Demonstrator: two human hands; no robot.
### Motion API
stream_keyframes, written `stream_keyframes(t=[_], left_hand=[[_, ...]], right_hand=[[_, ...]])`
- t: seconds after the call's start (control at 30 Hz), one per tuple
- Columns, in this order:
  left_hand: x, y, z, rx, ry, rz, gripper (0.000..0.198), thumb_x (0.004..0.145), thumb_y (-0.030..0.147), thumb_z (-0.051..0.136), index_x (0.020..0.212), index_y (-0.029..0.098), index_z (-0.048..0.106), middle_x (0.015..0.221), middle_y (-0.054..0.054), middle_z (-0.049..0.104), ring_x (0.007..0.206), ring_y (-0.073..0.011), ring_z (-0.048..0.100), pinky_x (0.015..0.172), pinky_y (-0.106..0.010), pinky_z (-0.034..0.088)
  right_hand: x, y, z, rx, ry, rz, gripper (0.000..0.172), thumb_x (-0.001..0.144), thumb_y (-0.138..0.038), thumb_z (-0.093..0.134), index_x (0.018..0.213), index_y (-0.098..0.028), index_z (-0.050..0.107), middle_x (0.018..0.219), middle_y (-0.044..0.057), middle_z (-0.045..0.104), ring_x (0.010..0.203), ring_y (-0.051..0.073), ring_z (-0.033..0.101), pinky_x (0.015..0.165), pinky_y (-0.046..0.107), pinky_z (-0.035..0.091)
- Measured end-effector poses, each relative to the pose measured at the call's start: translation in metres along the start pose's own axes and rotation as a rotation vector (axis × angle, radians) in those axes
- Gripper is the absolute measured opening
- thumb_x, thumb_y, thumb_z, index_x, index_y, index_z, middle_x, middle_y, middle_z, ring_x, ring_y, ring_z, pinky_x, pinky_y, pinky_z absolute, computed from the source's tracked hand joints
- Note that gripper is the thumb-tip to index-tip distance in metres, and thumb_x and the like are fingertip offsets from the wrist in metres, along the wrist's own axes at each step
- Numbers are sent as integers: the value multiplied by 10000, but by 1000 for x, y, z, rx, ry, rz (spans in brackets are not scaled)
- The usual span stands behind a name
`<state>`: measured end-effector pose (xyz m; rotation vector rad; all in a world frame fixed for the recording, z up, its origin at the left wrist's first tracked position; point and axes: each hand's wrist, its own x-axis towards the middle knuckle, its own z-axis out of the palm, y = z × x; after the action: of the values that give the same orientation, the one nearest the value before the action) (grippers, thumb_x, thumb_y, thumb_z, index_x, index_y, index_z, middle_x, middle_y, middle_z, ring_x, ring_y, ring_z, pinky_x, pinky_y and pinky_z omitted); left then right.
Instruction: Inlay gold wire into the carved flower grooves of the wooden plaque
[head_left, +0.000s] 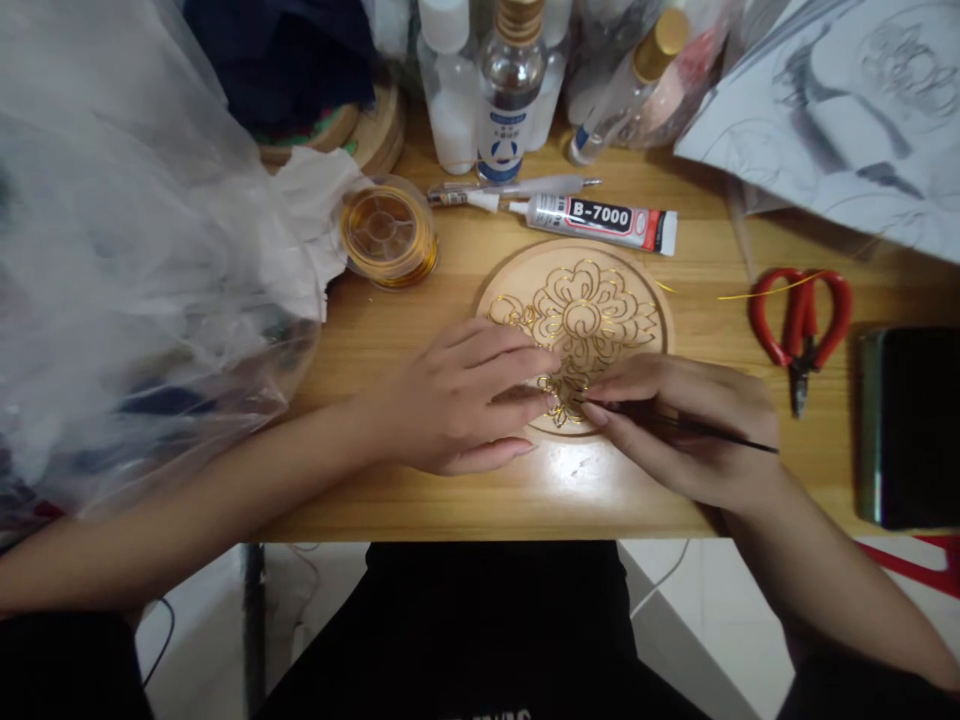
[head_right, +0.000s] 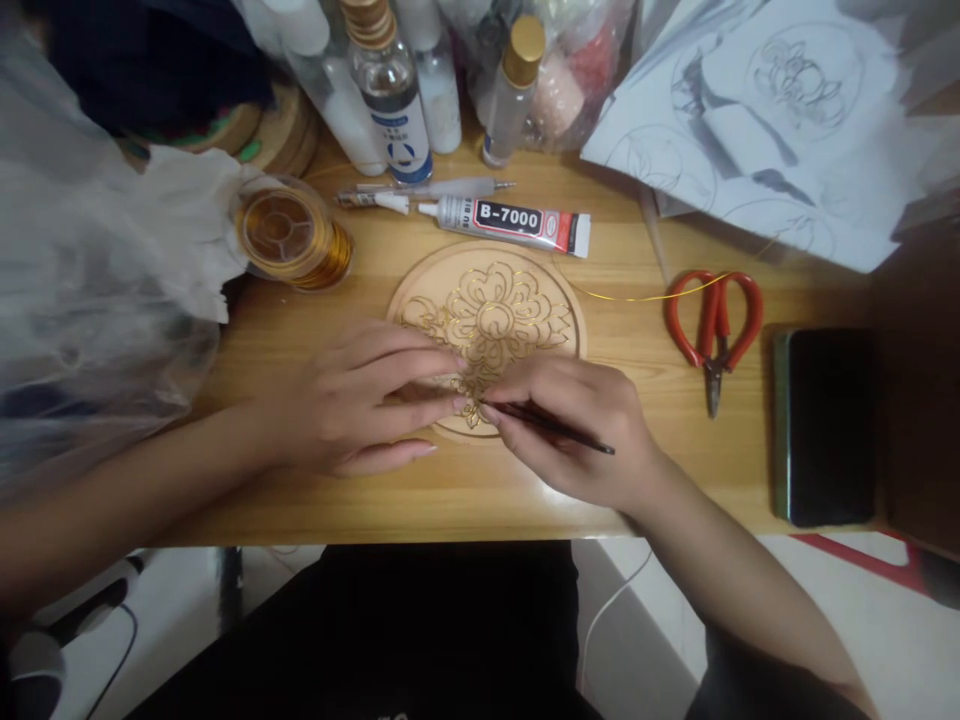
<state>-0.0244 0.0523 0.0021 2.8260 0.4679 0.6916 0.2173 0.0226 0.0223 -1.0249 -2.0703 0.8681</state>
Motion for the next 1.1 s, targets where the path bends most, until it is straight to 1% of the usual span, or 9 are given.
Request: stream_keyframes(t=[0.07, 0.17, 0.33, 0.47, 0.63, 0.77, 0.93, 1.0, 1.1], left_hand=[[1, 0, -1, 13, -35, -7, 264, 907, 343, 537, 1075, 160, 627, 1180, -91, 612, 1084, -241, 536, 913, -405, 477], [1, 0, -2, 17, -43, -7, 255, 912, 325, 534, 1078, 154, 623, 1184, -90, 619, 1091, -248, 539, 914, -417, 476], [-1, 0, -1, -2, 48, -36, 268, 897, 297, 555, 1116, 147, 597, 1191, -95, 613, 1079, -240, 546, 894, -422, 491], [-5, -1, 4, -24, 87, -61, 249, 896, 276, 543, 1110, 161, 598, 1210, -87, 601, 1113, -244, 534, 909, -434, 478], [-4, -1, 4, -29, 24, -11, 271, 902, 326, 532, 1101, 159, 606, 1211, -101, 596, 1111, -260, 546, 913, -438, 476], [0, 1, 0, 9, -43, -11, 260, 920, 333, 503, 1088, 164, 608, 1172, -78, 617, 1096, -234, 556, 939, -416, 469], [0, 1, 1, 39, -32, 4, 281, 894, 352, 548, 1080, 154, 623, 1173, -85, 624, 1091, -247, 552, 940, -417, 459], [-1, 0, 2, 31, -3, 23, 284, 899, 340, 539, 1083, 138, 616, 1180, -97, 613, 1089, -244, 546, 926, -414, 459], [-5, -1, 5, 4, 101, 32, 245, 907, 309, 522, 1055, 135, 611, 1162, -93, 605, 1082, -225, 530, 911, -398, 457]], right_hand=[[0, 1, 0, 8, -1, -1, 166, 764, -76, 700, 890, -173, 653, 775, 53, 693, 731, 154, 674, 631, 283, 545], [0, 2, 1, 7, 2, -9, 173, 758, -67, 703, 888, -168, 653, 766, 51, 692, 725, 153, 674, 631, 280, 545], [0, 0, 0, -10, 3, -6, 172, 760, -63, 702, 882, -172, 650, 767, 41, 691, 723, 134, 668, 621, 255, 536], [1, 0, 0, -14, -5, -18, 186, 757, -54, 704, 891, -172, 653, 782, 33, 695, 754, 122, 668, 676, 240, 544], [0, 0, 0, -17, -15, -11, 196, 756, -53, 706, 901, -174, 654, 788, 30, 698, 758, 123, 672, 667, 236, 539], [0, 0, 0, -14, -14, -14, 188, 751, -49, 706, 890, -165, 654, 770, 34, 693, 742, 129, 668, 641, 243, 532], [2, 1, 2, 4, -36, -9, 174, 753, -56, 706, 880, -162, 652, 773, 37, 694, 724, 126, 661, 649, 248, 535], [2, 1, 2, -5, -36, 2, 173, 755, -64, 707, 878, -171, 653, 783, 32, 697, 729, 123, 662, 663, 247, 539], [2, 1, 3, 8, -30, 20, 176, 757, -72, 703, 881, -187, 656, 786, 22, 696, 724, 121, 662, 659, 246, 544]])
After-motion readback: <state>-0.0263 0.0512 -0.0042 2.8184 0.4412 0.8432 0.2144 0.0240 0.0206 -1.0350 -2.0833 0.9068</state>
